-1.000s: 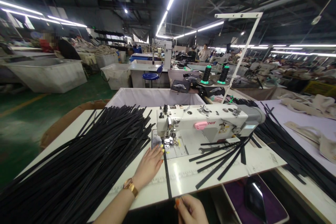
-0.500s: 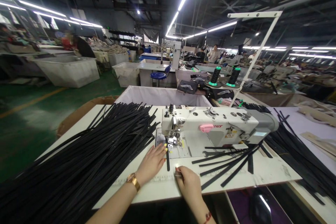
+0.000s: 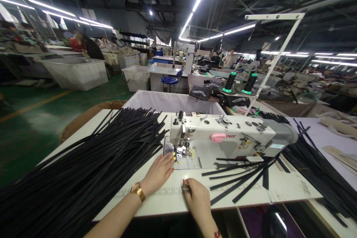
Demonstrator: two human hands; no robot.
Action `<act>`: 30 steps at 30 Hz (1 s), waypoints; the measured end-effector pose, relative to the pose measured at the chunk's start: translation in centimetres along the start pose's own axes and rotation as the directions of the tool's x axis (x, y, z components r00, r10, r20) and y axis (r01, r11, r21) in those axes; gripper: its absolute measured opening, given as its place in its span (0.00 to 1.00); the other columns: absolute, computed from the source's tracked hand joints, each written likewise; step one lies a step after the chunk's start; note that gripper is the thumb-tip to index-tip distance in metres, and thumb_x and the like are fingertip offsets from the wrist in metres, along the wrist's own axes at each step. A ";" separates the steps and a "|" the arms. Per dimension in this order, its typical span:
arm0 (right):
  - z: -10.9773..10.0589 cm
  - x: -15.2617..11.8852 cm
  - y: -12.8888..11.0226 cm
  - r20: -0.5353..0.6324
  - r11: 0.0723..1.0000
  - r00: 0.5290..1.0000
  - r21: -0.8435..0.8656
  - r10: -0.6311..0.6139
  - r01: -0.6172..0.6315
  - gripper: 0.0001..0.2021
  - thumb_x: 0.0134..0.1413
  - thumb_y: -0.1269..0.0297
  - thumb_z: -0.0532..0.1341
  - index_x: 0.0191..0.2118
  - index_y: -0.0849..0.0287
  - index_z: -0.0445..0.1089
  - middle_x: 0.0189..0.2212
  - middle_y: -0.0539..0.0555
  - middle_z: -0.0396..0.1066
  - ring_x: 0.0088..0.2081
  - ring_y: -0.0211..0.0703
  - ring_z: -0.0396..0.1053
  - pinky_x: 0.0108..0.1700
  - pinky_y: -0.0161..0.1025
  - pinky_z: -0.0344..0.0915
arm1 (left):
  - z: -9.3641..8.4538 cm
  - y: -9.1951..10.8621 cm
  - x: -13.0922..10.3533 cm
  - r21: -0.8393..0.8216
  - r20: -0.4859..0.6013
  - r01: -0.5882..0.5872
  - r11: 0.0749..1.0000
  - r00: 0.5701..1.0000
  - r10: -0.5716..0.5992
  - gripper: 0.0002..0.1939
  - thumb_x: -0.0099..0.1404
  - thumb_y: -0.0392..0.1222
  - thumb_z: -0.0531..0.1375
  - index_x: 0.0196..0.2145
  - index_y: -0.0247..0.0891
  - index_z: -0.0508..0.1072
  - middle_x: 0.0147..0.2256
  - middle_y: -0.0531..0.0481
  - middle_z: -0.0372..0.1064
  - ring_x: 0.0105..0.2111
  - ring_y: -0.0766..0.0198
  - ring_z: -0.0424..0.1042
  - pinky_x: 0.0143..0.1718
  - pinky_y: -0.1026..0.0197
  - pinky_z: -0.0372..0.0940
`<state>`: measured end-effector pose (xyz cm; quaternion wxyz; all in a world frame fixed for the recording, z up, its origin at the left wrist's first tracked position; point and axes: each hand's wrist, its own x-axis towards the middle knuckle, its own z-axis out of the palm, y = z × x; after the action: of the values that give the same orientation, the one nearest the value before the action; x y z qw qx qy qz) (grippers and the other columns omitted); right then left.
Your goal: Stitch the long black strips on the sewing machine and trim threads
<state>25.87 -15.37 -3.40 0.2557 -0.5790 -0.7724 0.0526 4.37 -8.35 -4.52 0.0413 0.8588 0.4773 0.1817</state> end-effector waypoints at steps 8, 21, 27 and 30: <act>0.1 0.1 0.0 -0.032 1.000 0.999 0.003 -0.021 0.021 0.11 0.63 0.66 0.52 0.31 0.56 0.69 0.24 0.50 0.73 0.27 0.41 0.71 0.30 0.36 0.51 | -0.2 -0.4 1.0 -0.017 -0.020 0.012 1.000 1.000 -0.012 0.21 0.69 0.37 0.54 0.59 0.38 0.66 0.62 0.44 0.62 0.63 0.53 0.59 0.62 0.42 0.55; 0.3 0.2 -0.1 -0.002 0.999 1.000 -0.024 -0.025 0.025 0.10 0.63 0.67 0.52 0.30 0.55 0.66 0.24 0.48 0.72 0.27 0.40 0.69 0.30 0.38 0.49 | -0.7 -2.0 2.1 -0.166 -0.056 -0.020 0.986 0.998 0.011 0.18 0.68 0.36 0.55 0.55 0.38 0.70 0.58 0.42 0.67 0.59 0.51 0.64 0.61 0.43 0.57; 0.4 0.1 -0.1 0.009 0.999 0.999 -0.019 -0.036 0.036 0.09 0.62 0.68 0.53 0.30 0.55 0.64 0.25 0.48 0.71 0.28 0.40 0.69 0.31 0.37 0.50 | -2.9 -5.8 9.3 -0.263 -0.065 0.002 0.965 0.998 -0.020 0.15 0.65 0.29 0.52 0.43 0.35 0.76 0.47 0.41 0.74 0.47 0.54 0.73 0.52 0.51 0.66; 0.6 0.1 0.0 -0.007 1.000 0.999 0.004 -0.031 0.031 0.09 0.62 0.67 0.52 0.30 0.55 0.63 0.24 0.48 0.70 0.27 0.40 0.68 0.30 0.37 0.51 | -3.5 -6.2 12.3 -0.299 0.000 -0.085 0.951 0.996 0.089 0.13 0.62 0.30 0.56 0.41 0.36 0.77 0.42 0.45 0.77 0.44 0.56 0.74 0.51 0.55 0.67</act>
<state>25.61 -15.17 -3.93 0.2604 -0.5666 -0.7803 0.0485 4.05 4.90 0.63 0.1655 0.8641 0.4057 0.2476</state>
